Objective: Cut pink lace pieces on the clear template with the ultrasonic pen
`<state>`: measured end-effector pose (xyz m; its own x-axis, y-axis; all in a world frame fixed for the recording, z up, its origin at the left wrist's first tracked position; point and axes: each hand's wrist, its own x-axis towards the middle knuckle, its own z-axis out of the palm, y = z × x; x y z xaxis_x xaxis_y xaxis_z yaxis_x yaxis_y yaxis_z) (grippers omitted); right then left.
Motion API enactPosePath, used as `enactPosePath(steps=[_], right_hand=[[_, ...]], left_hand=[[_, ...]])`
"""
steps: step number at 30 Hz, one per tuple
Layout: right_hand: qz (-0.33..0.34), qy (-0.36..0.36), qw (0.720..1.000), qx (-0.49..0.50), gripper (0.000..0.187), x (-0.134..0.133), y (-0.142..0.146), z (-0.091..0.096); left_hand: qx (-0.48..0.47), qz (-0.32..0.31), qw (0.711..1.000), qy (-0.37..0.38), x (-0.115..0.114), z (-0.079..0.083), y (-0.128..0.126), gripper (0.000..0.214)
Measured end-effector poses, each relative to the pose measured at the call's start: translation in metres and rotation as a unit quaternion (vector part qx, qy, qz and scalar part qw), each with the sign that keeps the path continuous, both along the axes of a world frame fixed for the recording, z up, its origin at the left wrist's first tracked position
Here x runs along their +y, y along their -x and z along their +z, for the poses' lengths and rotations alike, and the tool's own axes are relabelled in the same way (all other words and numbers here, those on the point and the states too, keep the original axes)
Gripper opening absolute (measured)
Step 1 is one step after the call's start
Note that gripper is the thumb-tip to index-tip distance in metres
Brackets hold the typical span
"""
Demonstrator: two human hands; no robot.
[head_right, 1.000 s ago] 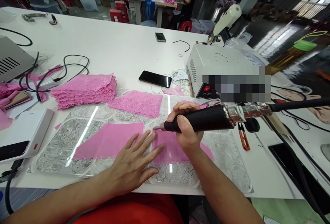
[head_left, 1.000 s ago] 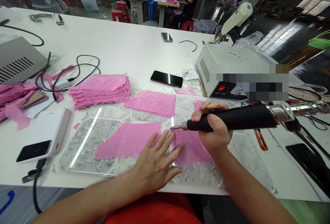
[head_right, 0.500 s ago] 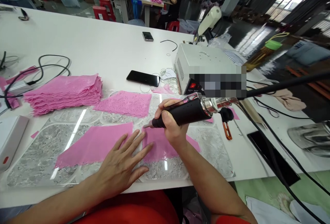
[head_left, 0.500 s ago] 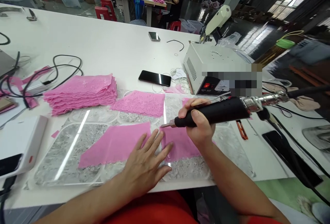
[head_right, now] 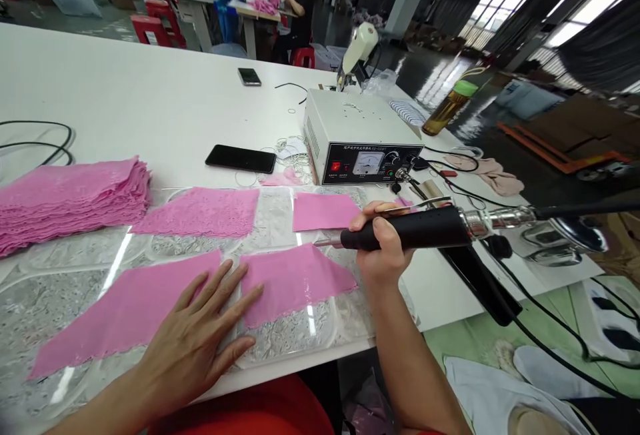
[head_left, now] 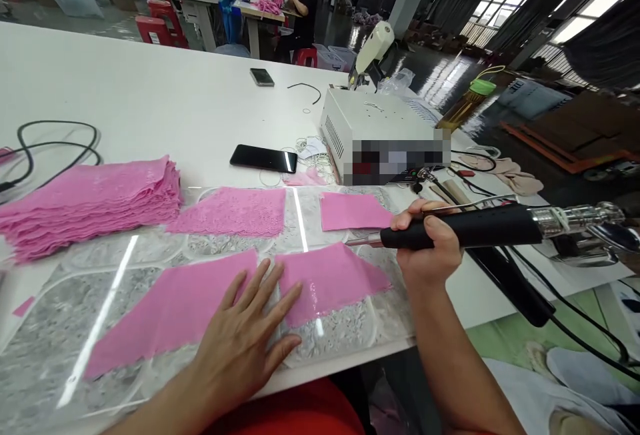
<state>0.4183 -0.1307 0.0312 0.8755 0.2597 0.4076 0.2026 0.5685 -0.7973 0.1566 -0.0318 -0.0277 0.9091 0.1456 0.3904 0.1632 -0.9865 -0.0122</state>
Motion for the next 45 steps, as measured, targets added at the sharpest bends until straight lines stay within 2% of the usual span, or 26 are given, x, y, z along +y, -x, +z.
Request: enactPosePath(steps=[23,34,38,45], right_hand=[[0.009,0.012,1.000,-0.005,0.009,0.004,0.000,-0.004],[0.022,0.020,0.999,-0.016,0.011,0.011,0.003,-0.001],[0.003,0.012,1.000,0.004,0.013,-0.003,-0.001,0.006],[-0.057,0.032,0.998,0.013,0.012,-0.058,-0.010,0.006]], left_hand=[[0.017,0.001,1.000,-0.012,0.000,0.003,0.001,0.057],[0.007,-0.018,0.999,-0.029,0.006,0.001,0.000,0.057],[0.008,-0.025,0.999,-0.032,0.008,0.000,-0.001,0.057],[0.012,-0.027,0.999,-0.022,0.009,0.000,0.000,0.059]])
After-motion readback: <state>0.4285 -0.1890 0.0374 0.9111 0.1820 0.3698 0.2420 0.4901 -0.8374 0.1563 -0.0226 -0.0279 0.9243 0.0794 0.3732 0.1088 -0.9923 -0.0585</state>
